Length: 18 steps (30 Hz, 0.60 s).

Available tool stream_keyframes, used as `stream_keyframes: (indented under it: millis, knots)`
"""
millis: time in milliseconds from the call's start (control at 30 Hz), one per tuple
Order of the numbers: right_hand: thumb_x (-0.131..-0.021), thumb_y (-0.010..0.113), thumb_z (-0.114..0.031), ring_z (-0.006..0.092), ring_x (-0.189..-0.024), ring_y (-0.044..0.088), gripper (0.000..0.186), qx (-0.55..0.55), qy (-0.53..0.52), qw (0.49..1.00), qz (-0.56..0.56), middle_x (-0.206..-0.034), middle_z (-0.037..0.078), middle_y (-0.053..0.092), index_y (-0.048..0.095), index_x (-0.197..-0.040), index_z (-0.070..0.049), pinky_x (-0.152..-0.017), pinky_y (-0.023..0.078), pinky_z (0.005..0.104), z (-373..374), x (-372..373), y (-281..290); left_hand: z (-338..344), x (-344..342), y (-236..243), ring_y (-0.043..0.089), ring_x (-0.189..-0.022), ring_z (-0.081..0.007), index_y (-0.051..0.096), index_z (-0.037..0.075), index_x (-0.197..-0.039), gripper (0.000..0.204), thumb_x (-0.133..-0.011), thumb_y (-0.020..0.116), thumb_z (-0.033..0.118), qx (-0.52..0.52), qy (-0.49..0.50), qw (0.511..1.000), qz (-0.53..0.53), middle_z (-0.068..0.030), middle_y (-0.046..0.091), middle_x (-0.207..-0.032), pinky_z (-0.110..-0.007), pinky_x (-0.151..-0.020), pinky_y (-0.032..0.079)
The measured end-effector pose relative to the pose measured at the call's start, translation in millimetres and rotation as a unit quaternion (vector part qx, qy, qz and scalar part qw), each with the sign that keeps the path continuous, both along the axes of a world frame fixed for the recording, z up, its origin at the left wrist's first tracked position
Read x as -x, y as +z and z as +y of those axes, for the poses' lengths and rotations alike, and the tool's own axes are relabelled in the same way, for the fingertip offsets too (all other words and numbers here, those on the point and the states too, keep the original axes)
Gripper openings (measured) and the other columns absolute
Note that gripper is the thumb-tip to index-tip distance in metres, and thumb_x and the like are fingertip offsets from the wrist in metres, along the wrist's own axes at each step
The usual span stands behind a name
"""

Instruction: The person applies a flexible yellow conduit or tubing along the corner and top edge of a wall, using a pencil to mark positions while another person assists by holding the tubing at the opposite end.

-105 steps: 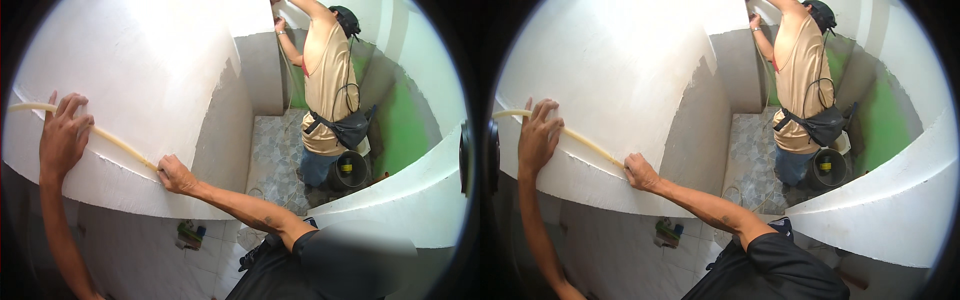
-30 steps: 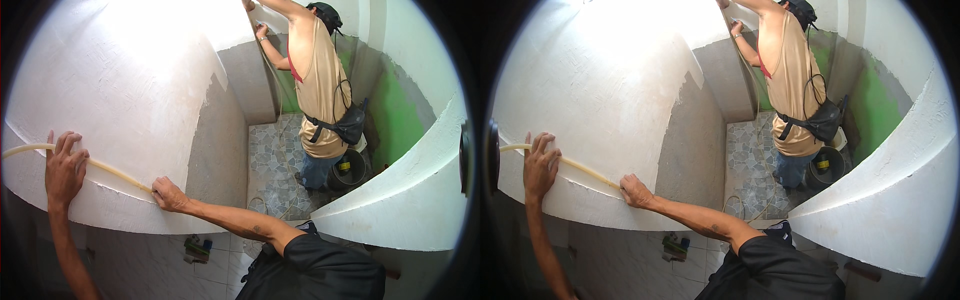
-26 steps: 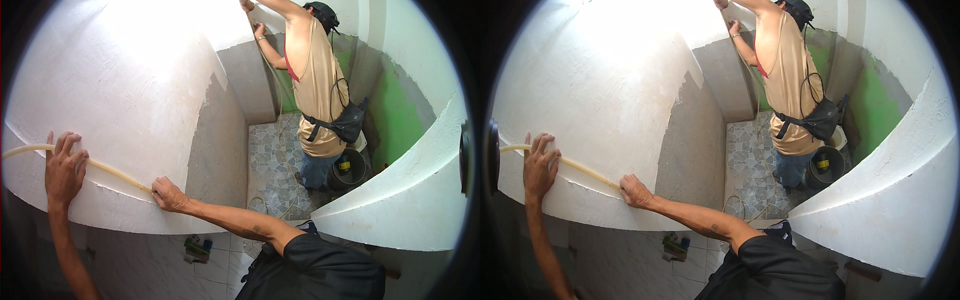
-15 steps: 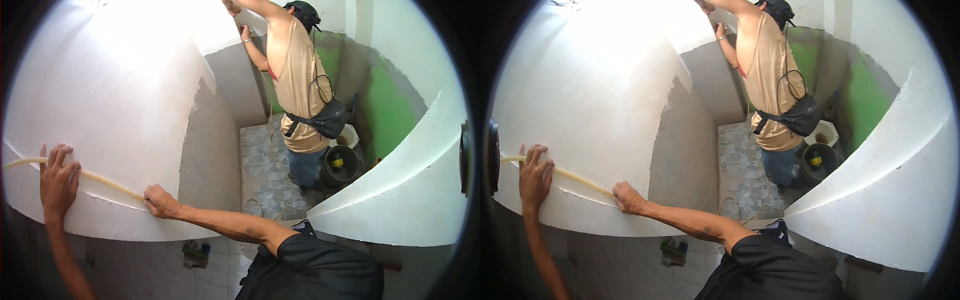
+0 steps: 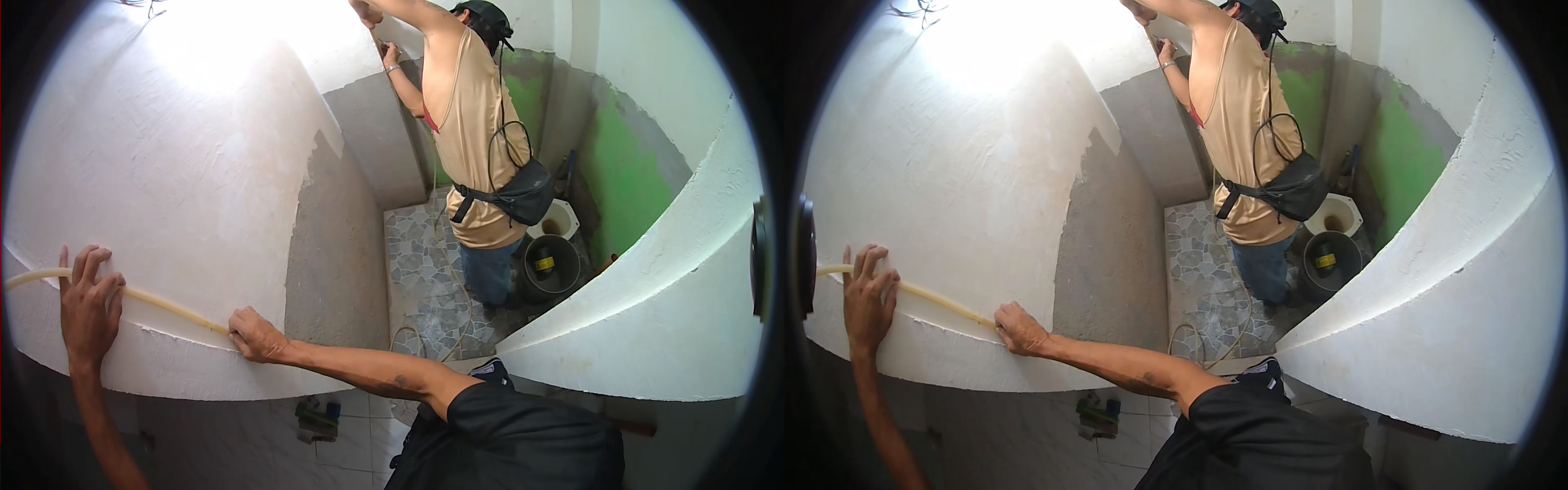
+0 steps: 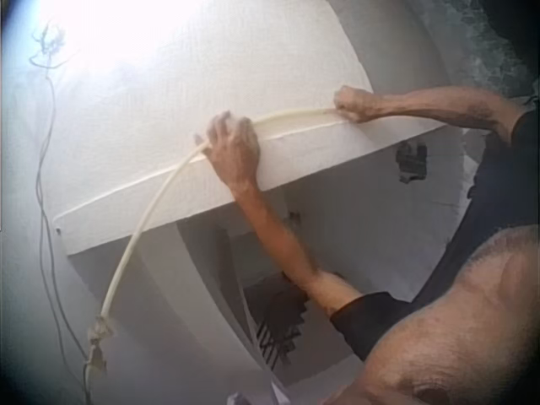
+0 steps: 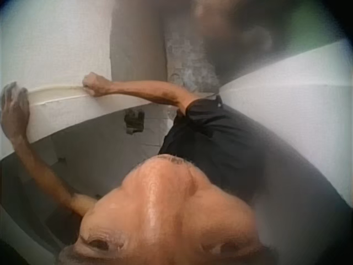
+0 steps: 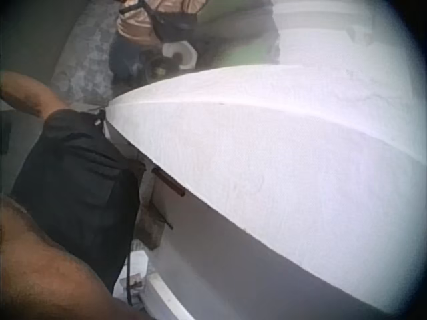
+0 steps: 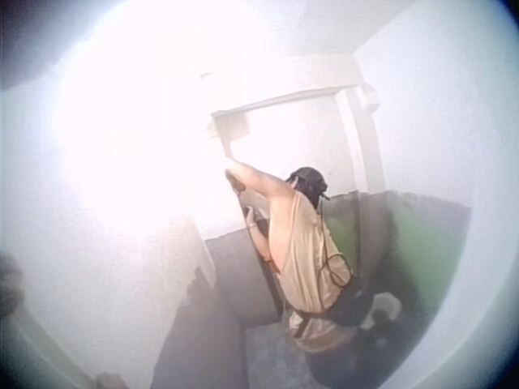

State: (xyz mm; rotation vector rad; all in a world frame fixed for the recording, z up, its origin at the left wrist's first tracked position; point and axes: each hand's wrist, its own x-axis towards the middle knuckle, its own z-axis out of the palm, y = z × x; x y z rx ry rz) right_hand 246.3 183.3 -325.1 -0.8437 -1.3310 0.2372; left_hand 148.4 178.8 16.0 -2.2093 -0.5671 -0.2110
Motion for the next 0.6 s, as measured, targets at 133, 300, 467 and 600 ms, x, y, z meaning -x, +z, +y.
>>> stream_keyframes:
  millis: [133, 300, 467, 600]
  knots:
    - [-0.081, 0.068, 0.002, 0.0374, -0.089, 0.052, 0.018, 0.009, 0.000, 1.000, -0.011, -0.093, 0.018, 0.053, 0.052, -0.089, -0.001, -0.081, 0.045, 0.0472, 2.0, 0.3, -0.7, 2.1, 0.5, -1.2, 0.053, -0.131, -0.0254, 0.075, 0.004, -0.086, 0.010, -0.077, 0.076, 0.000, -0.004, -0.004, 1.000, 0.001, -0.0079, 0.061, -0.122, -0.053, -0.129, 0.020]
    - [-0.081, 0.068, 0.001, 0.0374, -0.089, 0.052, 0.019, 0.004, 0.000, 1.000, -0.009, -0.093, 0.018, 0.053, 0.051, -0.089, -0.001, -0.081, 0.045, 0.0473, 0.8, 1.6, -0.3, 1.8, 2.4, -1.9, 0.053, -0.131, -0.0253, 0.076, 0.005, -0.086, 0.010, -0.078, 0.076, 0.001, -0.012, -0.004, 1.000, 0.002, -0.0078, 0.062, -0.121, -0.053, -0.129, 0.020]
    - [-0.081, 0.068, 0.001, 0.0374, -0.088, 0.051, 0.019, 0.003, -0.007, 1.000, -0.014, -0.092, 0.018, 0.053, 0.051, -0.090, -0.001, -0.080, 0.044, 0.0476, 3.1, 0.6, -1.5, 0.9, -0.5, -1.2, 0.053, -0.130, -0.0250, 0.076, 0.006, -0.088, 0.011, -0.078, 0.076, 0.001, -0.008, 0.002, 1.000, 0.002, -0.0072, 0.062, -0.122, -0.053, -0.129, 0.020]
    - [-0.083, 0.067, 0.001, 0.0359, -0.086, 0.051, 0.016, -0.003, -0.009, 1.000, -0.008, -0.090, 0.016, 0.053, 0.052, -0.089, -0.002, -0.078, 0.044, 0.0457, 2.3, 1.1, -1.1, 0.5, 0.2, -1.3, 0.053, -0.130, -0.0242, 0.077, 0.007, -0.089, 0.013, -0.077, 0.077, 0.001, -0.012, 0.009, 1.000, 0.002, -0.0065, 0.063, -0.122, -0.052, -0.129, 0.019]
